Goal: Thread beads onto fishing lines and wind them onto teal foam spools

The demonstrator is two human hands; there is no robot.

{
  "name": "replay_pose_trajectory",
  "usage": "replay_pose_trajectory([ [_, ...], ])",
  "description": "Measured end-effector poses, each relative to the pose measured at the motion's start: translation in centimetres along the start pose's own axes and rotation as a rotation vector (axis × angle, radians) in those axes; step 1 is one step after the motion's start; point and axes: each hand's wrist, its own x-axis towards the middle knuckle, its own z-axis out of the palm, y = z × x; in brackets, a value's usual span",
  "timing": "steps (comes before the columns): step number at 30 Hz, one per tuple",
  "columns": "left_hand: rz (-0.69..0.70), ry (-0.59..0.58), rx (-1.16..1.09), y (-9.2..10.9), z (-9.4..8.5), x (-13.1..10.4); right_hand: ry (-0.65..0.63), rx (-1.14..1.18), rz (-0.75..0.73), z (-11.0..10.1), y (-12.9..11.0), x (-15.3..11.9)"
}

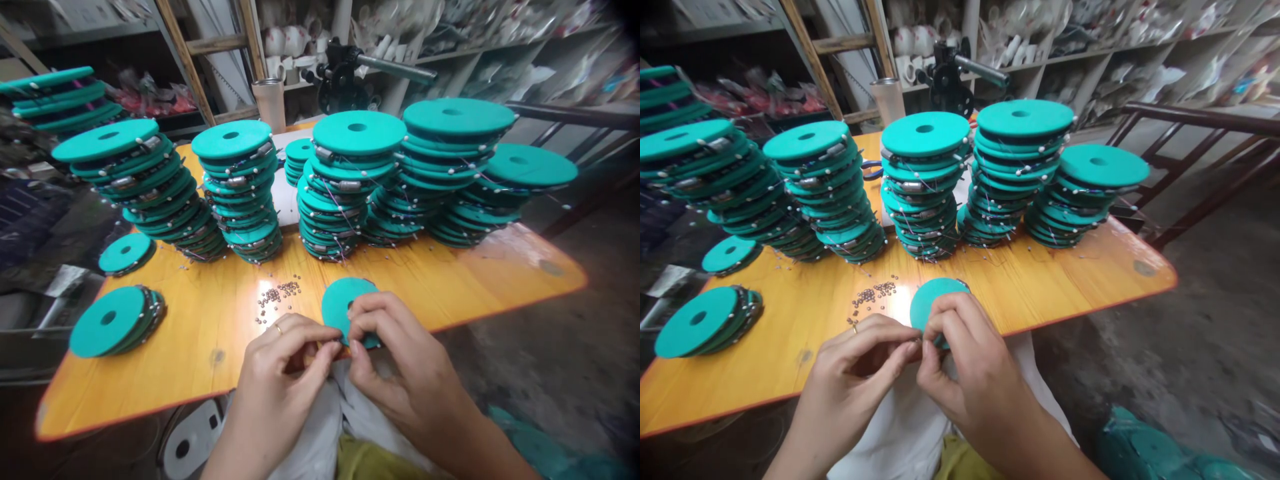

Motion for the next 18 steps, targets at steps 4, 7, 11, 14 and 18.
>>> replay_pose_trajectory([
  [4,-0.003,0.008,0.016,0.01,-0.06,0.10,0.002,0.017,0.003,0.00,-0.06,-0.05],
  [7,-0.009,0.010,0.015,-0.08,-0.03,0.23,0.006,0.020,0.000,0.04,-0.11,-0.03],
  [11,-0.022,0.005,0.012,-0.12,0.01,0.23,0.003,0.011,-0.002,0.06,-0.16,0.07],
  [14,-0.025,0.000,0.011,-0.10,-0.04,0.14,0.009,0.000,-0.014,0.06,-0.17,0.09],
  [18,-0.031,-0.002,0.015,-0.06,-0.15,0.13,0.009,-0.006,-0.013,0.04,-0.17,0.07],
])
